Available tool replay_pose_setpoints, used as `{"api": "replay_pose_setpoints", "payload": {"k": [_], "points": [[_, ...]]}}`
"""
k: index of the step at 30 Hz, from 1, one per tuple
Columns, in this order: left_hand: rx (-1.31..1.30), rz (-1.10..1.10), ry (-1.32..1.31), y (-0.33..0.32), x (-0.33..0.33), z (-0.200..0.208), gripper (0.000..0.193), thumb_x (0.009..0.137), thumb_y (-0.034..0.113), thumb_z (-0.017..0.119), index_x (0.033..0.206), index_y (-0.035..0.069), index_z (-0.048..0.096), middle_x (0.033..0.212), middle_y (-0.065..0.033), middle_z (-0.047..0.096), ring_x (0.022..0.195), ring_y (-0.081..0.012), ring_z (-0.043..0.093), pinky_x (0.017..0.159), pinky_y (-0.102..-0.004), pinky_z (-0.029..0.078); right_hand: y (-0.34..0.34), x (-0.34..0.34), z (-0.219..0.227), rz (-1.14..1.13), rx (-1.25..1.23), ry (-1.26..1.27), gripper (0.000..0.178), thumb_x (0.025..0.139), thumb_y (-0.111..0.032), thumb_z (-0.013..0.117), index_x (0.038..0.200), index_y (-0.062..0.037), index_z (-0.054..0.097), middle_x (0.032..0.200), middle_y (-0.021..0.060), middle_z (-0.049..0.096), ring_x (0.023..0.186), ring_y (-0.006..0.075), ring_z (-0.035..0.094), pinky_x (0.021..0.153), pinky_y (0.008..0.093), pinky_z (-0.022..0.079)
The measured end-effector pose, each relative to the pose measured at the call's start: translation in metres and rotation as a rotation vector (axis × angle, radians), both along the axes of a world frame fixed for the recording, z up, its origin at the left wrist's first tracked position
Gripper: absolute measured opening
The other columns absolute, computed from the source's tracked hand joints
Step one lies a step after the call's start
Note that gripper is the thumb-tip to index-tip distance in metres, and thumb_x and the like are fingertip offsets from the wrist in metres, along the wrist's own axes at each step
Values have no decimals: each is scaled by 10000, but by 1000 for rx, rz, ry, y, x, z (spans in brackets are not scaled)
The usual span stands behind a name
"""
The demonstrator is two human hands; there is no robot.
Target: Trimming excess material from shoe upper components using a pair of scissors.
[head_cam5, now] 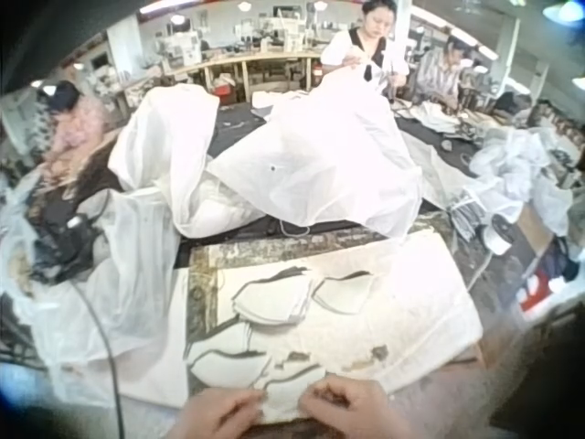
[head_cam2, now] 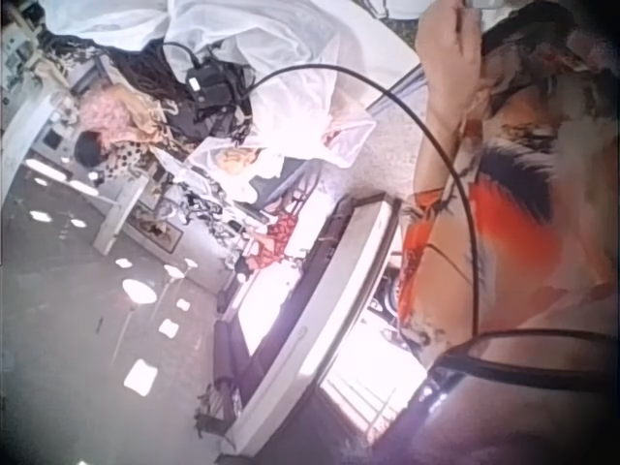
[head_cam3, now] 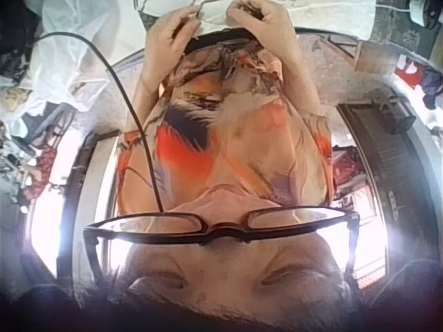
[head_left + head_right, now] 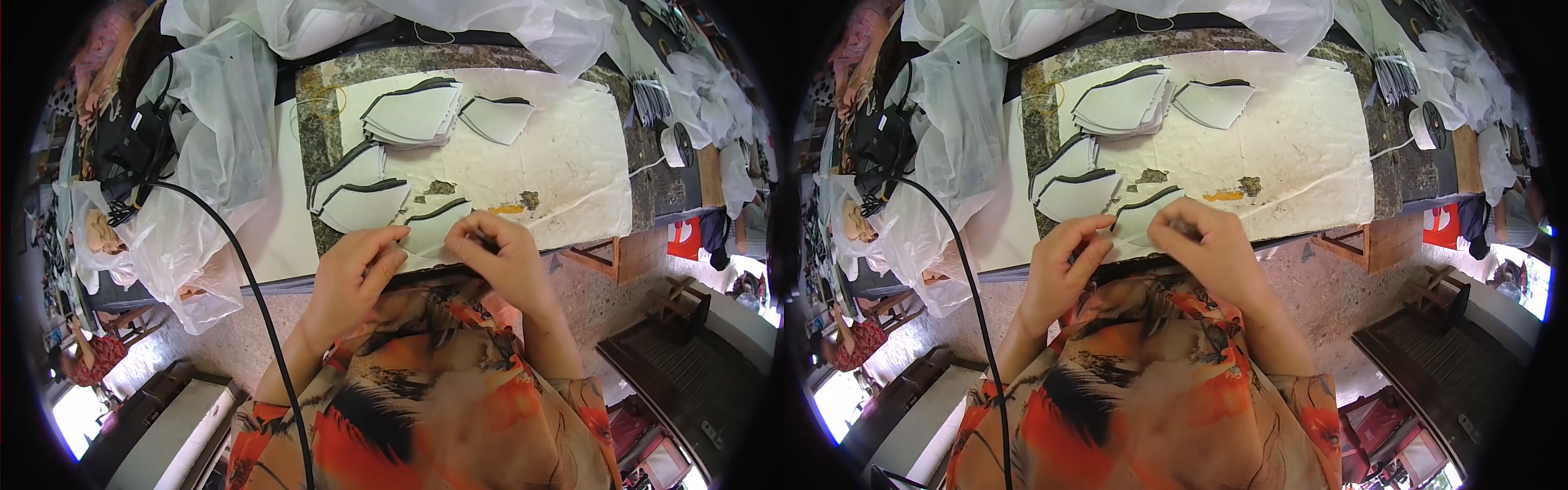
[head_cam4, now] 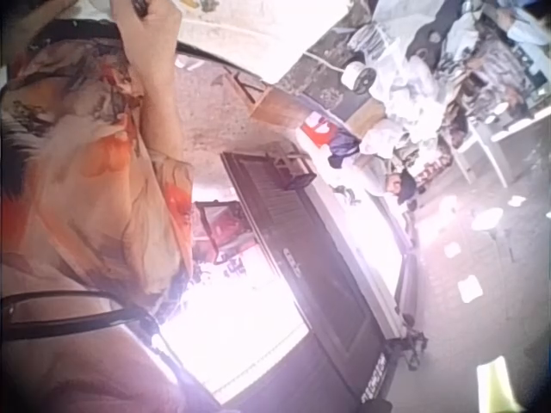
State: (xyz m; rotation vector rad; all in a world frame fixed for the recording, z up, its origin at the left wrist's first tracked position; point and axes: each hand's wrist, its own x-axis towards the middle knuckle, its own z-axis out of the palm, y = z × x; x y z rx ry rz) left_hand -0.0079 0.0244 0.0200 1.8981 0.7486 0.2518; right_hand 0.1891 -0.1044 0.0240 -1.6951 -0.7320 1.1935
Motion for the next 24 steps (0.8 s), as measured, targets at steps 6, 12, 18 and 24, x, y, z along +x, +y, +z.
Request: {"api": "replay_pose_setpoints", "payload": {"k": [6,12,18,24], "points": [[551,-240,-57,-16,4,-13,334,821,84,748,1151,55,704,1090,-85,656,975,-293,607,874,-406,470,23,-6,-2,50,-17,-303,179,906,-194,699,968,-27,683,781,143,682,658,255,631,637,354,501],[528,-171,-76,-25,5,-16,339,827,83,750,1161,52,703,1082,-76,653,954,-276,606,871,-398,460,26,-12,-13,29,-48,-515,188,844,-182,680,956,-32,668,827,212,686,782,402,673,675,452,518],[547,-166,-66,-26,5,-17,345,818,83,757,1160,62,716,1090,-62,649,971,-275,592,884,-397,451,25,-7,-13,44,-64,-512,193,871,-184,684,939,-5,656,750,169,645,660,296,624,633,370,490],[597,-152,-38,-27,5,-18,353,809,88,767,1160,87,729,1141,-55,641,1038,-286,566,914,-399,435,24,-6,-15,69,-51,-526,200,874,-195,682,940,-8,661,740,172,642,661,316,633,632,380,491]]}}
